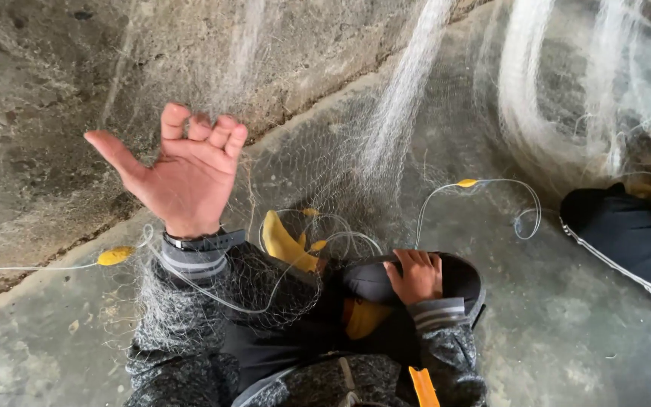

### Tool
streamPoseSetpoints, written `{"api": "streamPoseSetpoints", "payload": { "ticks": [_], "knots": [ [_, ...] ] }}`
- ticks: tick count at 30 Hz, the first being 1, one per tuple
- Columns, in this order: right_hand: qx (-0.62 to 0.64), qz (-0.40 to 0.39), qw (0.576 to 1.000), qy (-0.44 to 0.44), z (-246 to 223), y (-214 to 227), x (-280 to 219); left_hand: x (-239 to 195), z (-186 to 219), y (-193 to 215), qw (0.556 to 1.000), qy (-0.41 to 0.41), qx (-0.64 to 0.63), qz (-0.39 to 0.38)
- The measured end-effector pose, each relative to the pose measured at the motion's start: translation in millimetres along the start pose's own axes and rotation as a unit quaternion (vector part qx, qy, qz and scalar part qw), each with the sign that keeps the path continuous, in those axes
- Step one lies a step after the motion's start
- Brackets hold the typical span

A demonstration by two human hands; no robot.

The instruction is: Repairing a fishing net by trimming threads with scissors and weaving new mesh with a shuttle.

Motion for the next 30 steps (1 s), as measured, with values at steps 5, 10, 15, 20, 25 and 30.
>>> {"api": "streamPoseSetpoints", "payload": {
  "ticks": [5,10,15,20,25,30],
  "knots": [
    [0.007,-0.005,1.000,0.004,0.6,1.9,0.3,2.7,5.4,-2.4,1.000,-0.013,0.024,-0.009],
    [0.012,-0.003,1.000,0.014,0.4,2.2,-0.3,-1.3,10.5,1.1,0.999,-0.008,0.040,0.018],
    [0.026,-0.009,0.999,0.017,0.0,4.7,-0.4,-3.0,11.5,7.7,0.995,0.011,0.023,0.094],
    [0.025,0.015,0.999,0.021,2.7,0.0,-1.4,1.7,10.3,7.6,0.997,0.009,0.021,0.068],
    [0.021,0.025,0.999,0.026,4.0,-0.3,-3.3,4.5,12.9,3.7,0.996,0.013,0.050,0.073],
    [0.062,0.061,0.996,0.026,2.8,5.8,-3.0,1.7,21.2,4.4,0.992,0.001,0.068,0.111]
  ]
}}
Point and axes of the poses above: each hand's wrist, its own x-axis towards the middle knuckle, its own y-axis out of the back of the hand, z = x × y, the point moved 3 cm from there along x, towards the middle knuckle, and after that the axes turned 4 degrees about y, right-handed, at the moved point
